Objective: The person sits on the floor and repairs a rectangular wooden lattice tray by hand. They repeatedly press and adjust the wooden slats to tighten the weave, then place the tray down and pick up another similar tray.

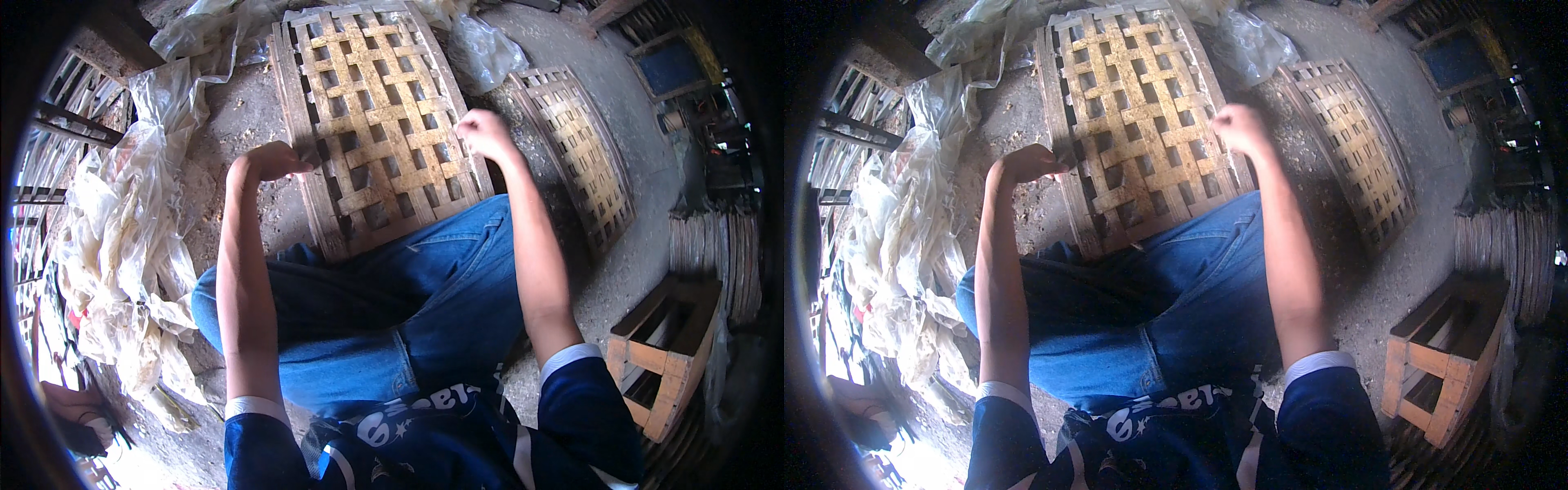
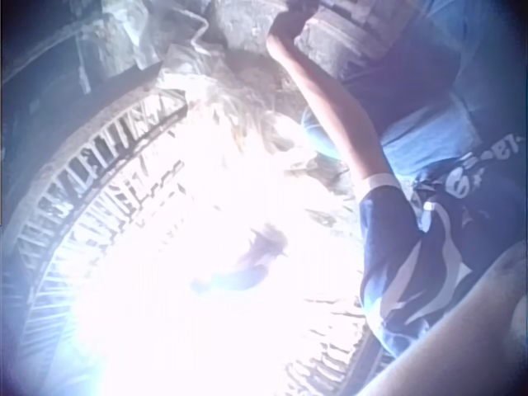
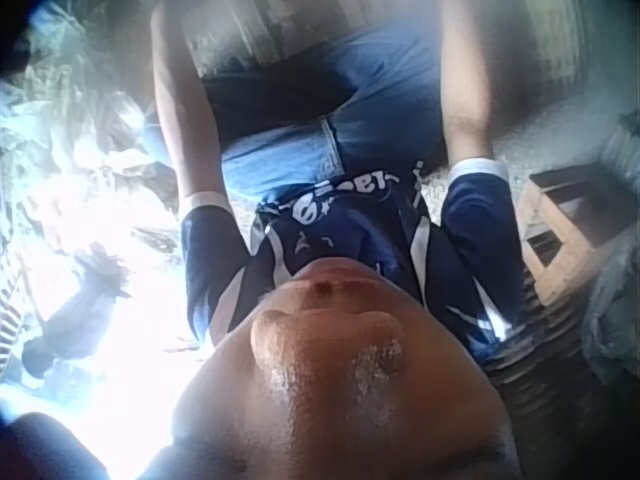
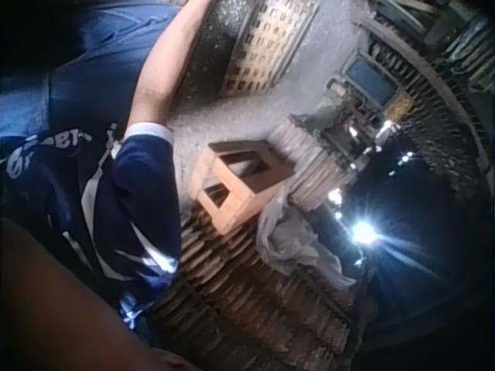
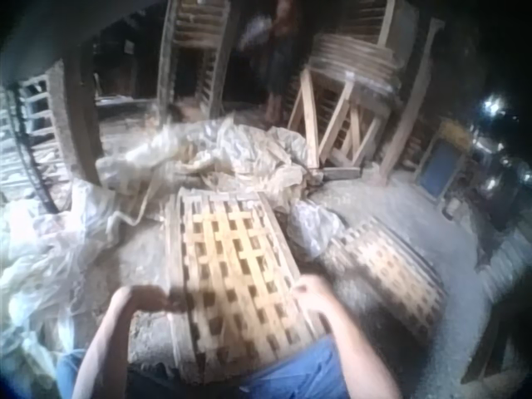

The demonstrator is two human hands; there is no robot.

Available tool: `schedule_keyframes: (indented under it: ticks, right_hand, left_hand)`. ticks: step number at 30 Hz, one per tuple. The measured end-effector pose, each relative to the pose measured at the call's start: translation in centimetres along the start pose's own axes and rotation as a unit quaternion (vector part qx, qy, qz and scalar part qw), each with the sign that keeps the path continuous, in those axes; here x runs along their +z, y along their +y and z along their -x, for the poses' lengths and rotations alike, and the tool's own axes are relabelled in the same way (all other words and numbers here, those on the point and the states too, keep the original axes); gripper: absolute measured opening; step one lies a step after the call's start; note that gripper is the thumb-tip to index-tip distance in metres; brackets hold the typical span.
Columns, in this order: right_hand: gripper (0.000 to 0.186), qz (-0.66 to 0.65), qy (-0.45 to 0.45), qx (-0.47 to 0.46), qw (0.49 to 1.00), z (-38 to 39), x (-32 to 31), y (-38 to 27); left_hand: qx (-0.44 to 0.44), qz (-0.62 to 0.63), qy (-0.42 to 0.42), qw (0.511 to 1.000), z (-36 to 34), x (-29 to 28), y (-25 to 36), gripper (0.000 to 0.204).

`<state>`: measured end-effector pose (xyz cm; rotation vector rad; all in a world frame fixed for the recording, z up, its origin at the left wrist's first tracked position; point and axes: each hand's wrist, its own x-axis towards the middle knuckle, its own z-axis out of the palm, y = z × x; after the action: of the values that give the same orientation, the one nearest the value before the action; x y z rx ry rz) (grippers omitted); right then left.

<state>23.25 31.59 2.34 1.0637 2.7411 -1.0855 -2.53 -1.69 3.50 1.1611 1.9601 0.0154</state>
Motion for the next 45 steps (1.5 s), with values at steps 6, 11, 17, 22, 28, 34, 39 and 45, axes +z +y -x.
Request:
schedule_keyframes:
  ticks: [6, 11, 17, 22, 28, 34, 39, 45]
  right_hand:
    - [0.011, -0.368, 0.397, 0.129, 0.831, -1.4, -4.6, 3.0]
    - [0.019, -0.047, 0.123, -0.058, 0.990, -0.2, -2.9, 5.4]
    - [0.013, 0.120, -0.005, -0.089, 0.989, 0.9, 1.6, 0.1]
    - [0.011, 0.131, 0.038, -0.095, 0.986, -0.1, 3.1, 0.6]
    - [0.010, 0.130, 0.021, -0.015, 0.991, -0.6, 3.3, 1.0]
    - [0.010, 0.133, -0.005, 0.003, 0.991, -0.8, 3.2, 0.7]
    - [0.013, 0.069, -0.033, 0.035, 0.996, 0.3, 1.6, -0.9]
    - [0.020, 0.055, -0.007, -0.042, 0.998, 0.1, 0.9, 0.6]
  left_hand:
    - [0.014, 0.045, 0.020, 0.999, -0.3, 0.2, -0.2, 0.050]
    - [-0.006, 0.016, 0.004, 1.000, -0.4, -0.2, 0.8, 0.048]
    - [-0.003, 0.016, 0.012, 1.000, -0.6, 0.4, -0.7, 0.056]
    - [-0.015, -0.005, 0.012, 1.000, -0.9, 0.4, -0.7, 0.057]
    - [-0.014, -0.012, 0.002, 1.000, -0.3, 0.1, 0.3, 0.052]
    - [-0.009, 0.002, 0.001, 1.000, -0.2, 0.0, 0.3, 0.050]
    - [-0.005, 0.001, 0.008, 1.000, -0.4, 0.4, -0.9, 0.048]
    - [-0.001, 0.009, -0.009, 1.000, 0.0, -0.1, 0.6, 0.049]
